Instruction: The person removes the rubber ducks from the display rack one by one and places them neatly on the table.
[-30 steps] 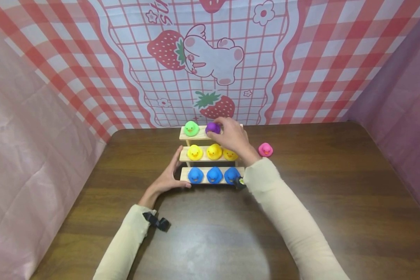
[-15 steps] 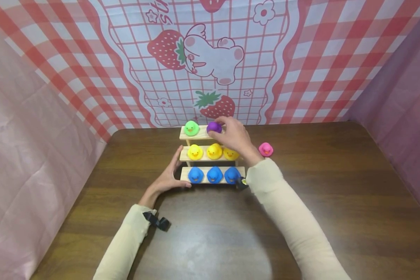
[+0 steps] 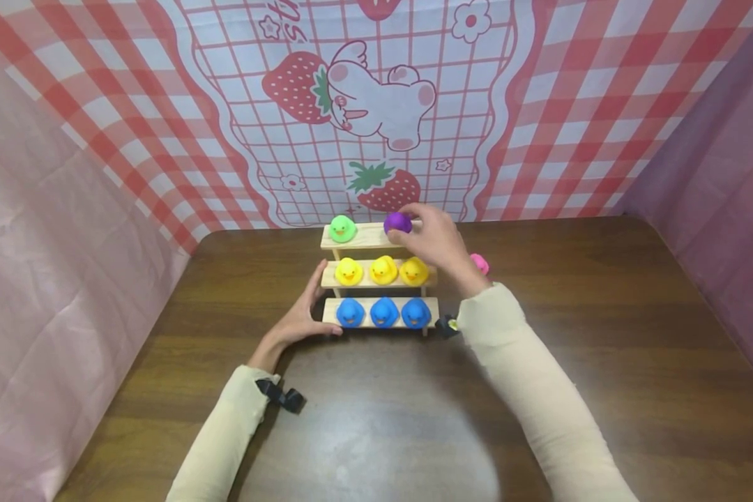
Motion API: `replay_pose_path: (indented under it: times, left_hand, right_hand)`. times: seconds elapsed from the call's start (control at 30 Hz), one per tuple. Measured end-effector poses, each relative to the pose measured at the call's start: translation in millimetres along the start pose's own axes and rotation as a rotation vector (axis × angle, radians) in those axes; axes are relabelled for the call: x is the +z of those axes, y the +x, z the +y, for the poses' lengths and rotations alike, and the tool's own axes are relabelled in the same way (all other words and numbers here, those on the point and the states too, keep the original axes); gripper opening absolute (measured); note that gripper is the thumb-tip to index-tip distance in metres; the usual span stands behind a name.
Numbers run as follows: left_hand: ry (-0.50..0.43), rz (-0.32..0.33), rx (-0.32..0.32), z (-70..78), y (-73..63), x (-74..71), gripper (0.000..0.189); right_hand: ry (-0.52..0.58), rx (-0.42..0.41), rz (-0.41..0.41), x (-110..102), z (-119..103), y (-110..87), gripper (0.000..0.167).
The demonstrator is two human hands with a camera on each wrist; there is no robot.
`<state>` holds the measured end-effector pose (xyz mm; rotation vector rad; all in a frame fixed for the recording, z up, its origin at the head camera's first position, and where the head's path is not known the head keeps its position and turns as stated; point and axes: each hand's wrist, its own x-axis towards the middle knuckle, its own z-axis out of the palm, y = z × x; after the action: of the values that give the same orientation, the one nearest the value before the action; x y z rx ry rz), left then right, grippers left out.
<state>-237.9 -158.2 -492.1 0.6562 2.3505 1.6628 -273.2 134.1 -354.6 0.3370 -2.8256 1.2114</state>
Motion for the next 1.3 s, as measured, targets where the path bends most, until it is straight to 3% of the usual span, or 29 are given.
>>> replay_pose_path:
  times: [0.9, 1.3]
  left_hand:
    - [-0.004, -0.001, -0.011, 2.7, -0.6, -0.3, 0.13]
    - [0.012, 0.0, -0.012, 1.6, -0.5, -0.3, 0.129]
  right_hand:
    - [-0.016, 0.027, 0.071, -33, 38, -12.6, 0.054]
    - [-0.053, 0.097, 0.086, -46, 56, -21.7, 0.059]
